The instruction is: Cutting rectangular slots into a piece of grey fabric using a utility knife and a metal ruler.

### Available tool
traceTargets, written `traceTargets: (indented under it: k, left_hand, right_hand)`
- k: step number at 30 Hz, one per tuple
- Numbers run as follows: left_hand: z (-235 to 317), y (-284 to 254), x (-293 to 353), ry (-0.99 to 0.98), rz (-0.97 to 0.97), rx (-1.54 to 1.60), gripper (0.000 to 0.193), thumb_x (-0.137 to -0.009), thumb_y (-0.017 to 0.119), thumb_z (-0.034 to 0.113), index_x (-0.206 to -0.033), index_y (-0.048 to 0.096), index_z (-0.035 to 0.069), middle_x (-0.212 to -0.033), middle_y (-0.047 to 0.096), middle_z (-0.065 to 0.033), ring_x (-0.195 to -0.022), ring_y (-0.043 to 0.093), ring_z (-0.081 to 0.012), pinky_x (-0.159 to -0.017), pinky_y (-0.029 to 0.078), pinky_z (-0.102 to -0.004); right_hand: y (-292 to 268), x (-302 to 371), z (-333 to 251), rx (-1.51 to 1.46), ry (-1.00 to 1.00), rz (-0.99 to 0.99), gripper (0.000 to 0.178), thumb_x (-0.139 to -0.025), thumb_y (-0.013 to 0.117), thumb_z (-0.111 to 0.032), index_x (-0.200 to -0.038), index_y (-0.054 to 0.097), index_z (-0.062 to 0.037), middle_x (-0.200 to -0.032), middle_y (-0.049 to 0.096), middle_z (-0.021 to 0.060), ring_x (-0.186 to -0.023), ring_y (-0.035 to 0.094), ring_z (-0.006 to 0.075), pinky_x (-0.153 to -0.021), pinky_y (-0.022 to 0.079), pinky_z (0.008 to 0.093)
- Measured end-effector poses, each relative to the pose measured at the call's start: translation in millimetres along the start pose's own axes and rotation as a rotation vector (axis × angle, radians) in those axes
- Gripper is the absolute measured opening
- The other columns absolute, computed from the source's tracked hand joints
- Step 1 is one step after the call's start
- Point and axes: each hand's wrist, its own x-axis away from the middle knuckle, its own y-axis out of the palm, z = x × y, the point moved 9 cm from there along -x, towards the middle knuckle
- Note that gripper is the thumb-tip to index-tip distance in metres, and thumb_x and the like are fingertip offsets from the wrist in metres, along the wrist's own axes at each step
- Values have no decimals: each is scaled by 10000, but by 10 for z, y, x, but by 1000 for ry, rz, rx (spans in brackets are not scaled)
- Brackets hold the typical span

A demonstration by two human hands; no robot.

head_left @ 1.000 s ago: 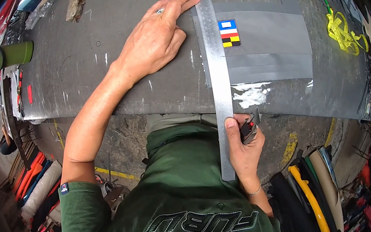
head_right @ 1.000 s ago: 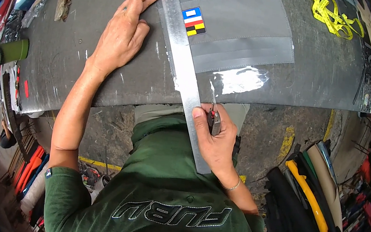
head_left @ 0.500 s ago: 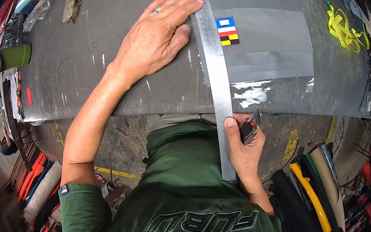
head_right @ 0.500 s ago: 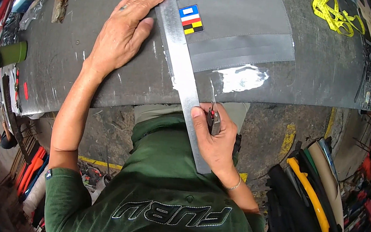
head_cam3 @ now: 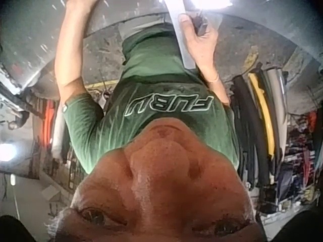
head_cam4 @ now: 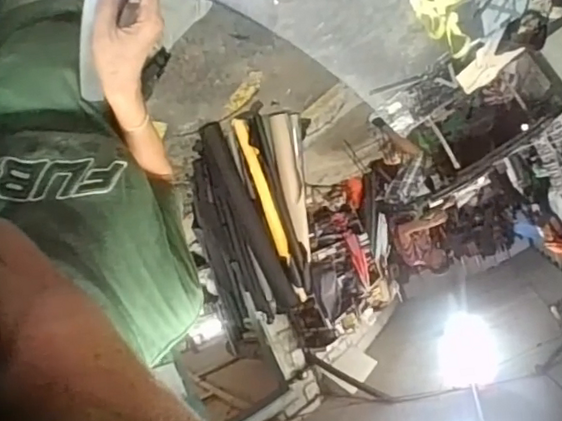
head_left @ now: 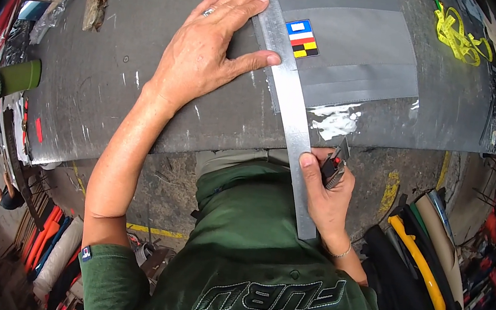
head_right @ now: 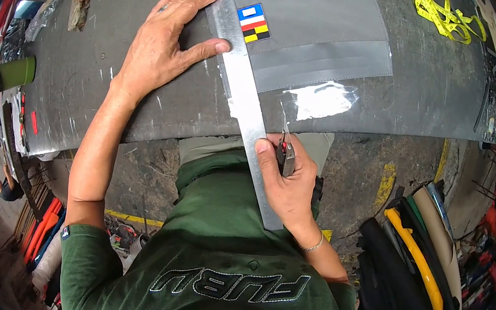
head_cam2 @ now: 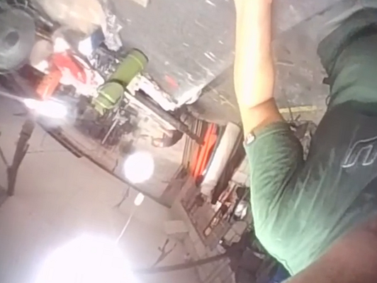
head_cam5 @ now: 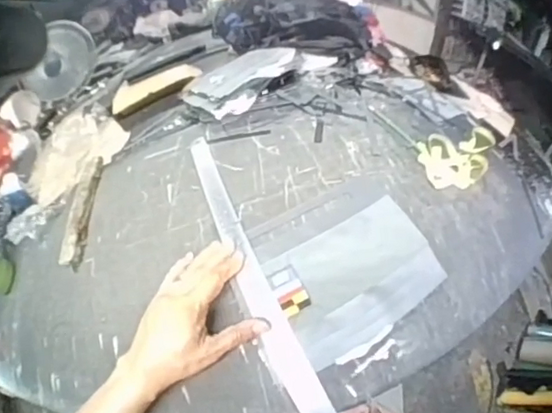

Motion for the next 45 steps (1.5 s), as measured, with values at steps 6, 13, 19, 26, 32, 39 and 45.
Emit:
traceTargets:
  k: [6, 13, 19, 26, 32, 39, 45]
  left_hand:
    - [5, -4, -3, -1, 5, 1, 765, -811, 840, 463, -1436, 595, 96, -1501, 572, -120, -1459, 467, -276, -1244, 296, -486]
    - [3, -13, 11, 12, -4, -21, 777, -817, 834, 468, -1434, 586, 64, -1498, 565, -149, -1452, 473, -293, -1235, 312, -486]
    - [139, -100, -134, -124, -229, 27, 741, -885, 763, 386, -1399, 520, -88, -1455, 533, -302, -1395, 488, -425, -1197, 355, -472]
    - [289, -106, -134, -34, -229, -63, 931, -807, 829, 511, -1402, 493, -122, -1470, 489, -334, -1418, 447, -450, -1203, 355, -457]
    - [301, -104, -141, -50, -272, -46, 943, -826, 813, 512, -1418, 461, -132, -1492, 452, -342, -1430, 422, -462, -1205, 349, -459]
    - [349, 79, -245, -144, -580, -279, 946, -886, 758, 503, -1456, 395, -160, -1535, 375, -374, -1486, 345, -458, -1238, 301, -444]
    - [714, -384, -93, 541, -14, 440, 967, -907, 741, 452, -1439, 329, -242, -1543, 318, -425, -1510, 302, -457, -1252, 284, -398]
  right_hand:
    - [-2, -3, -15, 11, -10, -6, 189, -985, 743, -169, -995, 710, 17, -829, 645, -44, -773, 516, 41, -704, 435, 228]
    - [14, -4, -12, 16, 8, -15, 187, -984, 744, -166, -990, 711, 17, -830, 638, -44, -777, 515, 43, -707, 434, 229]
    - [8, -11, -45, 8, -16, 3, 203, -980, 752, -175, -1015, 716, 22, -840, 641, -42, -785, 524, 50, -716, 443, 233]
    - [9, -22, -75, 14, -31, 4, 212, -979, 755, -191, -1003, 724, 17, -812, 629, -55, -756, 511, 43, -685, 435, 234]
    - [15, -17, -55, -4, -20, -11, 213, -981, 752, -196, -995, 721, 14, -780, 610, -63, -735, 498, 35, -661, 421, 230]
    - [-23, -19, -110, 31, -67, 38, 217, -983, 748, -199, -994, 713, 15, -791, 632, -42, -740, 518, 48, -676, 438, 239]
    - [14, -15, -114, 85, -23, 4, 220, -982, 747, -201, -994, 707, 15, -797, 632, -32, -747, 522, 52, -685, 441, 241]
